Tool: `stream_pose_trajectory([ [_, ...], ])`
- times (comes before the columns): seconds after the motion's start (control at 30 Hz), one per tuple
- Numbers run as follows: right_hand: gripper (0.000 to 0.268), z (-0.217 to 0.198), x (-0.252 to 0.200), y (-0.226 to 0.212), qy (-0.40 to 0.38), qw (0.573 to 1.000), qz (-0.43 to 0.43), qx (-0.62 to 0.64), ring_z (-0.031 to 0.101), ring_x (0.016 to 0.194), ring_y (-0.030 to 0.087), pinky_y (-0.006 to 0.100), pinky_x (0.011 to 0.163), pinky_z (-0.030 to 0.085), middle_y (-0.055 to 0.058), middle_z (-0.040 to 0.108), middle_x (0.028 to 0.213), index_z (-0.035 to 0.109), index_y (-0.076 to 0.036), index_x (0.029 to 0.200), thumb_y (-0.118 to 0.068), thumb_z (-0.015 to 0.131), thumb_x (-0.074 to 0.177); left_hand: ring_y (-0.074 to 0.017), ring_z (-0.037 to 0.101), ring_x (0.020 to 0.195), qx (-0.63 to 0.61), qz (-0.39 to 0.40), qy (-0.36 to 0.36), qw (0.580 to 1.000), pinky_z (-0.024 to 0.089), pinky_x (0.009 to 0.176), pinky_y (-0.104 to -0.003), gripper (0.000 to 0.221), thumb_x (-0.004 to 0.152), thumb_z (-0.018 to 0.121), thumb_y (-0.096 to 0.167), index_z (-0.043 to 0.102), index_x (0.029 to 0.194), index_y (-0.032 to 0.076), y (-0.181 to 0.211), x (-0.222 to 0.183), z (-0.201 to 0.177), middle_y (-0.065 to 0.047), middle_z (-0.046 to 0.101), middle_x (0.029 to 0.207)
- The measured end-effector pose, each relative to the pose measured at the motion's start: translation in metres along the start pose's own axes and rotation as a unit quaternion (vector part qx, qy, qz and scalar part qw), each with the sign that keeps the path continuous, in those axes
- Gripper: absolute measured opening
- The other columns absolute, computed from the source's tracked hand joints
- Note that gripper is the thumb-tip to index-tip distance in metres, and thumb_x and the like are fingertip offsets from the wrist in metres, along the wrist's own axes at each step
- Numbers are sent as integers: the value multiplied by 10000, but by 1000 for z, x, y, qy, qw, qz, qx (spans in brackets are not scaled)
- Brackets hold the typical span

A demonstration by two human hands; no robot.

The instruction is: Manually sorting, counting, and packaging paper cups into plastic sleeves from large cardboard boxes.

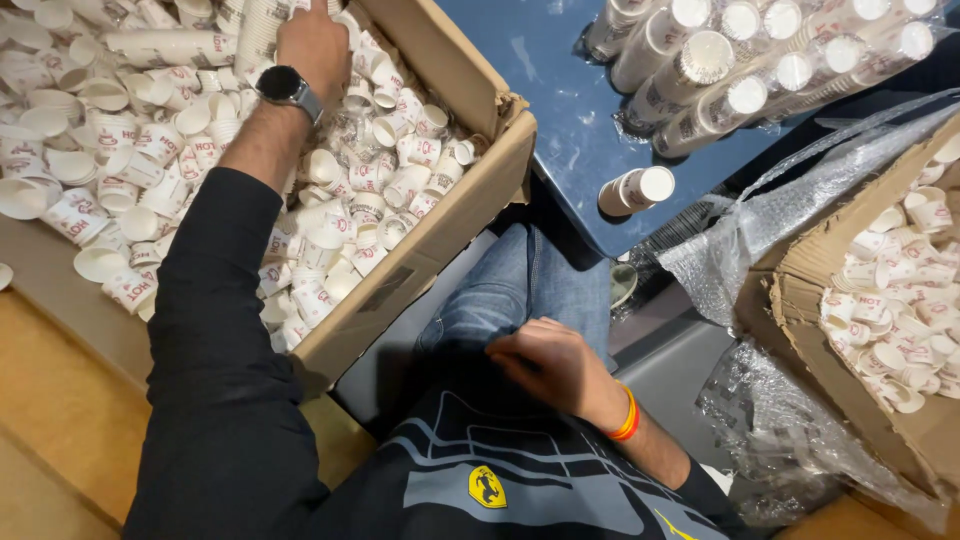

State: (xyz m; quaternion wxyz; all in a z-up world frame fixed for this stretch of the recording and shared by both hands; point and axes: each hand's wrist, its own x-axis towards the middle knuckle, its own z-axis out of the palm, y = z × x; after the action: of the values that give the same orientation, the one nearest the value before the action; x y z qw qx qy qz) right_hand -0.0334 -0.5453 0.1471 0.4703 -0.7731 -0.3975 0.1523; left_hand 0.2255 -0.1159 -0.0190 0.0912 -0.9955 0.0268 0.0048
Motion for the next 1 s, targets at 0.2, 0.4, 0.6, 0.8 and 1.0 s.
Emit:
stream_pose_trajectory([
  [0.2, 174, -10, 11, 7, -13, 999, -4, -47, 652, 757, 269, 380, 713, 511, 69, 668, 803, 738, -91, 1032, -121, 765, 863, -383, 645, 950, -101, 0, 94, 990, 567, 742, -486, 149, 870, 775, 131, 765, 946, 4, 1, -17, -8, -240, 591, 1230],
  [0.4, 200, -23, 16, 8, -28, 995, 35, -85, 651, 785, 270, 387, 727, 497, 76, 667, 825, 735, -72, 1061, -134, 730, 871, -327, 624, 1056, -123, 21, 206, 971, 547, 814, -466, 150, 1031, 720, 165, 697, 1042, 17, 22, -38, -35, -162, 622, 1107],
  [0.6, 212, -18, 17, 7, -25, 994, 9, -106, 641, 780, 265, 385, 709, 495, 69, 662, 825, 738, -77, 1070, -148, 741, 870, -292, 693, 772, 0, 110, 20, 994, 546, 672, -445, 659, 952, 662, 43, 493, 1579, 154, 25, -41, -54, -101, 708, 825],
  [0.8, 200, -11, 14, 2, -15, 994, -4, -104, 640, 760, 257, 381, 687, 492, 73, 658, 814, 738, -74, 1068, -140, 744, 880, -322, 739, 838, -8, 104, -138, 985, 587, 682, -464, 420, 793, 786, 219, 699, 1188, 106, 33, -33, -33, -138, 753, 914],
  [1.0, 185, -9, 4, 7, -2, 995, 30, -97, 659, 797, 261, 385, 713, 503, 79, 678, 849, 724, -71, 1050, -153, 740, 884, -379, 718, 850, -158, 59, -131, 977, 573, 761, -489, 203, 871, 737, 211, 762, 993, 50, 43, -54, -33, -208, 739, 922],
])
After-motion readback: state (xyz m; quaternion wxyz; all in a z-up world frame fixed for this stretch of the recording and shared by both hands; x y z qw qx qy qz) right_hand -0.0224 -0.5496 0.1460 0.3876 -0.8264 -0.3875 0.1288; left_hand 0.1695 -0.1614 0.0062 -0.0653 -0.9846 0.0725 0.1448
